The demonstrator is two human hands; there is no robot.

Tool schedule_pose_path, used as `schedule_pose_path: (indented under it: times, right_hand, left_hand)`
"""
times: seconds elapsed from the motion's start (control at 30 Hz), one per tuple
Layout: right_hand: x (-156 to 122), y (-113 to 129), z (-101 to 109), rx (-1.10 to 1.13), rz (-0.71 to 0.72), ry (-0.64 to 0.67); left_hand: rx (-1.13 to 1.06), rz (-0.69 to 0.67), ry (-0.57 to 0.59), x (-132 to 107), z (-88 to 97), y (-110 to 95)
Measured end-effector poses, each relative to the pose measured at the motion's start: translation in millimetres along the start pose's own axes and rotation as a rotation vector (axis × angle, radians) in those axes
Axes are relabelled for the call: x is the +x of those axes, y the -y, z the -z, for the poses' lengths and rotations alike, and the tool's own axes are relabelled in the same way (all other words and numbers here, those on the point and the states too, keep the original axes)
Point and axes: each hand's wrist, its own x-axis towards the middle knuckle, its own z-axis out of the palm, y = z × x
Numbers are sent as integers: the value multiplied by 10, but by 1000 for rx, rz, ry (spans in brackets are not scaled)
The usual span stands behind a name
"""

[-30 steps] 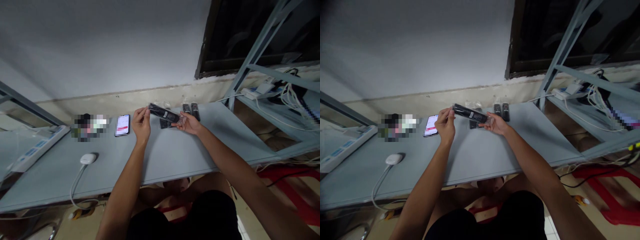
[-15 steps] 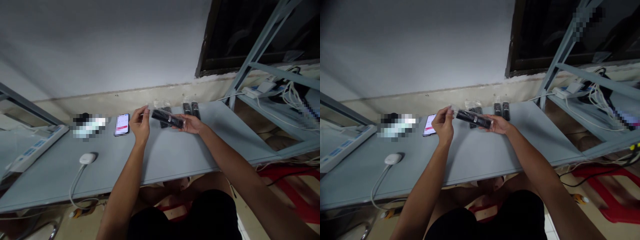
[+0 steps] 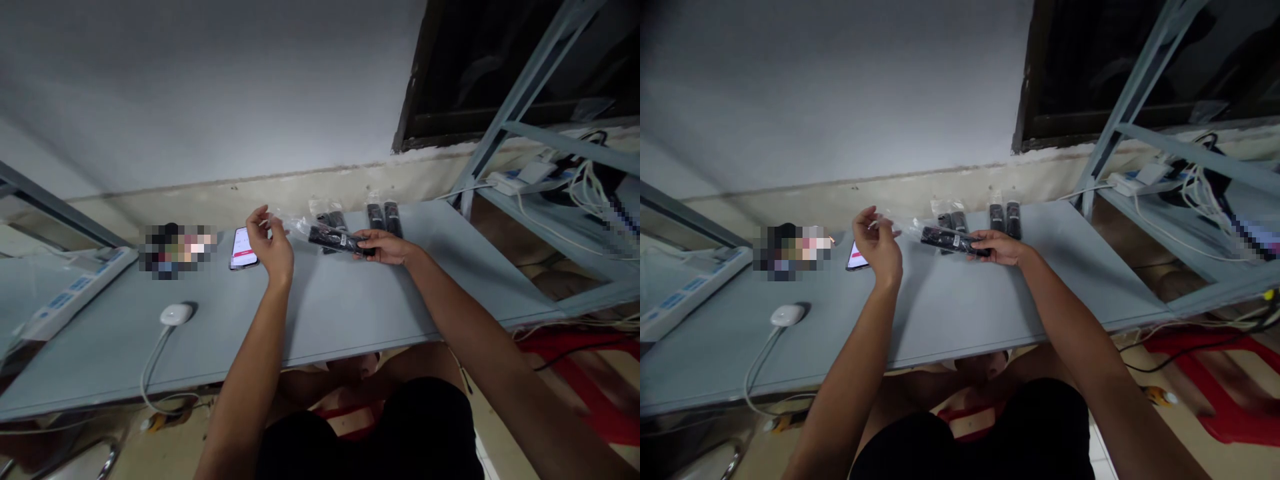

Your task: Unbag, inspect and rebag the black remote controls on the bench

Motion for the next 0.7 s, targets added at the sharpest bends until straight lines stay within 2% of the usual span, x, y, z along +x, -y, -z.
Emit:
schedule_pose_path:
  times: [0.1,0.17,0.2,0.27,0.33,0.4,0.47,0.57,0.7]
  right_hand:
    - [20,-6,41,-43,-3,-12]
    - [30,-14,57,-59,-12,-14]
    - [33,-19,63,-69,-19,-11]
    - [36,-29,74,-91,-34,-3]
    - [30,-32,84,-111,-45,3]
    - [13,-23,86,-124,-47,2]
    - [-15,0,76,-140,-56,-4]
    - [-66,50,45,-175,-96,1]
    - [-127,101,26,-223,-137,4]
  left_hand:
    - [255,-203,-20,3,68,-43]
    - [367,-376,94,-25,90,-114]
    - [393,-466,201,-50,87,-151]
    - [405,-616,506,-119,53,-207]
    - [411,-685,834,-201,1,-219]
    - [444,-664,1060,-271,-40,-186]
    - [484,-595,1190,-308,-48,-126]
    - [532,-496,1236,-295,-12,-42]
    - [579,-453,1254,-241,29,-4]
